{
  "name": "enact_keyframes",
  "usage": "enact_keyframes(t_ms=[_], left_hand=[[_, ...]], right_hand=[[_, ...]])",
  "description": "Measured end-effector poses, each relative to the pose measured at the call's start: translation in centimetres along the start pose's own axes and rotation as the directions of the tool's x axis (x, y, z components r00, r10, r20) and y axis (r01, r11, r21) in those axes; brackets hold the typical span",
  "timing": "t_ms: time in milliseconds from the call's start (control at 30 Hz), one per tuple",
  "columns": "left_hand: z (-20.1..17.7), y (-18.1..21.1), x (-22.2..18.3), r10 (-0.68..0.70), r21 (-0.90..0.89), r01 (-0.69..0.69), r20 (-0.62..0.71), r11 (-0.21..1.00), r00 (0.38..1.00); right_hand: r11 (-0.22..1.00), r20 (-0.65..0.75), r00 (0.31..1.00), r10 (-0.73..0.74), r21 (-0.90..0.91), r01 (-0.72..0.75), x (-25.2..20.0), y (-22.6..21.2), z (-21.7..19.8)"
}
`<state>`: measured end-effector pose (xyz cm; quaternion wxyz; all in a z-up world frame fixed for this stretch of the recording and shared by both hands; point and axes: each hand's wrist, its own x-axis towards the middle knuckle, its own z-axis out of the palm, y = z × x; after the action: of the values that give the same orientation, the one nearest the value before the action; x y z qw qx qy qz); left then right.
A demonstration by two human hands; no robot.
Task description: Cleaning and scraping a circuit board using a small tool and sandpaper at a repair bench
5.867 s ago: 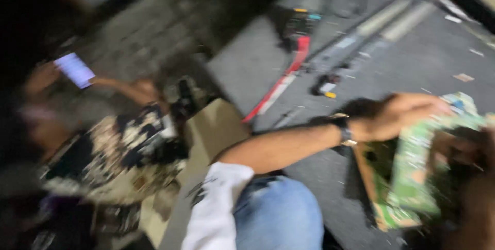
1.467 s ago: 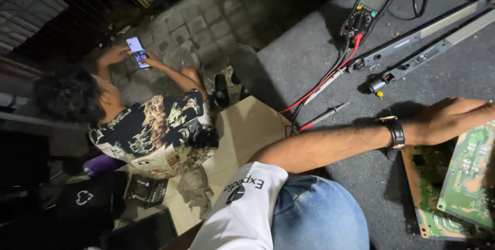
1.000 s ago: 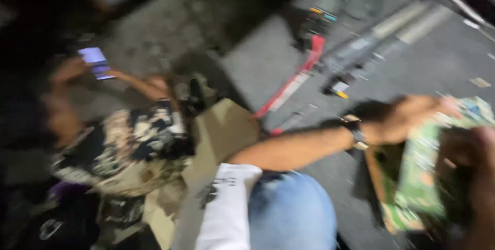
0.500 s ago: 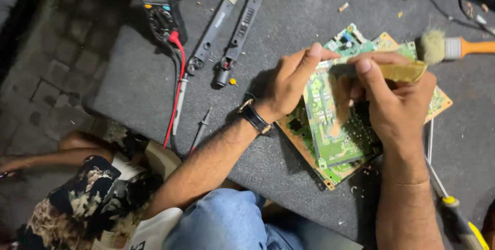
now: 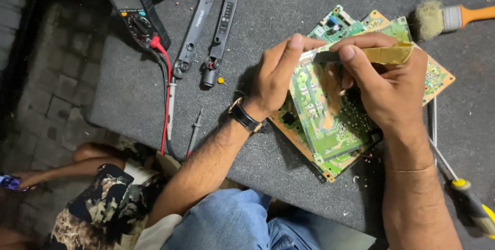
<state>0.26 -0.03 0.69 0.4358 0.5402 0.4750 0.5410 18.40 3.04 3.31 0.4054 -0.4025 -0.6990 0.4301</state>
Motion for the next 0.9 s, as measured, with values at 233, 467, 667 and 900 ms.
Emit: enact_keyframes(t_ms=[233,467,667,900], left_hand=[[0.3,-0.7,0.2,-0.002,0.007,0.003,-0.037,1.0,0.999],[0.4,-0.8,0.0,-0.017,-0.035,0.015,-0.044,0.999,0.999],[0.4,-0.7,0.1,-0.038,-0.055,0.036,-0.037,0.998,0.999],[0.3,-0.4,0.2,-0.041,-0.033,0.04,-0.026,0.999,0.999]], right_hand=[[0.999,0.043,0.999,0.009,0.042,-0.01,0.0,0.8,-0.1],[0.999,0.015,0.999,-0.032,-0.022,0.033,0.2,0.2,0.0],[0.999,-0.006,1.0,-0.016,0.032,0.016,0.3,0.1,0.0],[1.0,-0.001,1.0,-0.027,0.008,0.027,0.3,-0.1,0.1]])
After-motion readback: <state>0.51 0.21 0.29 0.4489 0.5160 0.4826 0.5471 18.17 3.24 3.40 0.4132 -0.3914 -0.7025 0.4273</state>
